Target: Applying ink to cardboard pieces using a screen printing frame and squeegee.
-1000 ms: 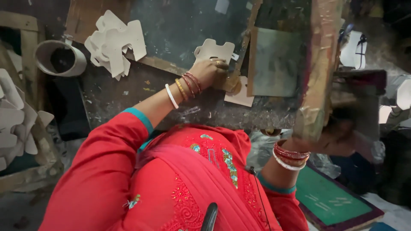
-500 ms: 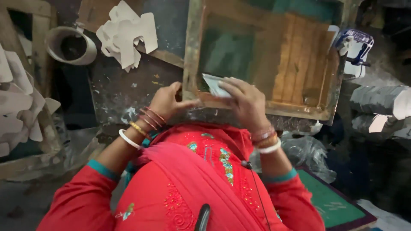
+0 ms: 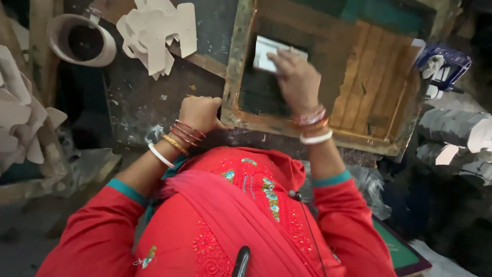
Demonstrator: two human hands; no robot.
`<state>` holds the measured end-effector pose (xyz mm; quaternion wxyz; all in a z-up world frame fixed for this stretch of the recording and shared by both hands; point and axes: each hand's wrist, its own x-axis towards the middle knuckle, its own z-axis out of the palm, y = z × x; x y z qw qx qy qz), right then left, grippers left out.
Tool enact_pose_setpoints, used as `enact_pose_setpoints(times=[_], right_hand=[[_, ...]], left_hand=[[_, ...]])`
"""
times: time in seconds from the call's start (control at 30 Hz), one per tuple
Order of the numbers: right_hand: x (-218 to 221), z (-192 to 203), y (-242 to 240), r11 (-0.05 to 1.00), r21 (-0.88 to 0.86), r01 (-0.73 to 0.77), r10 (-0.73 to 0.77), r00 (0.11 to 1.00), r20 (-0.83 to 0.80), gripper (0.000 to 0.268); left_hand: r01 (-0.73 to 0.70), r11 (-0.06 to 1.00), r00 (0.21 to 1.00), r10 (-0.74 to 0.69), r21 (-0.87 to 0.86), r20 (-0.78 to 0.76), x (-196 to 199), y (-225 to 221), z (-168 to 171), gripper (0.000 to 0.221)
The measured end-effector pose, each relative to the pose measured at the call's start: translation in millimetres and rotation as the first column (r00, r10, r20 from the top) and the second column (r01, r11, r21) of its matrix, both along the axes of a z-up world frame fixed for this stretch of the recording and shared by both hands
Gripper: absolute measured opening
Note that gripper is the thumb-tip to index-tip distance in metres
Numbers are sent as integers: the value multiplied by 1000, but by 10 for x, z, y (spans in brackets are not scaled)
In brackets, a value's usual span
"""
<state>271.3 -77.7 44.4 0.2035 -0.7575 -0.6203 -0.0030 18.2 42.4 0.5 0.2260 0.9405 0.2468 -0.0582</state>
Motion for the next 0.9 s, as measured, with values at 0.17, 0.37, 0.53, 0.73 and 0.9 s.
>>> enact_pose_setpoints(times=[0.17,0.37,0.53,0.73,0.9], right_hand=[[-559,113,-400,996,-66,54,-55,998,-8,44],[-933,222,-785,995,-95,36,-42,997,-63,51],[-1042,353,-919,987,126,100,-90,992,-84,45],[-708,476,-1271,655,689,309,-216,951,-221,31],[-267,565,-1767,370,800,472,-367,866,-341,27]], left_hand=[[55,998,998,-56,31,13,12,41,-28,69],[-35,998,999,36,-43,32,-29,-2,194,74],[-189,901,939,282,-390,197,-146,-193,403,57],[440,606,763,138,-663,632,131,-194,1596,35],[242,874,823,46,-422,566,1149,233,-77,22]])
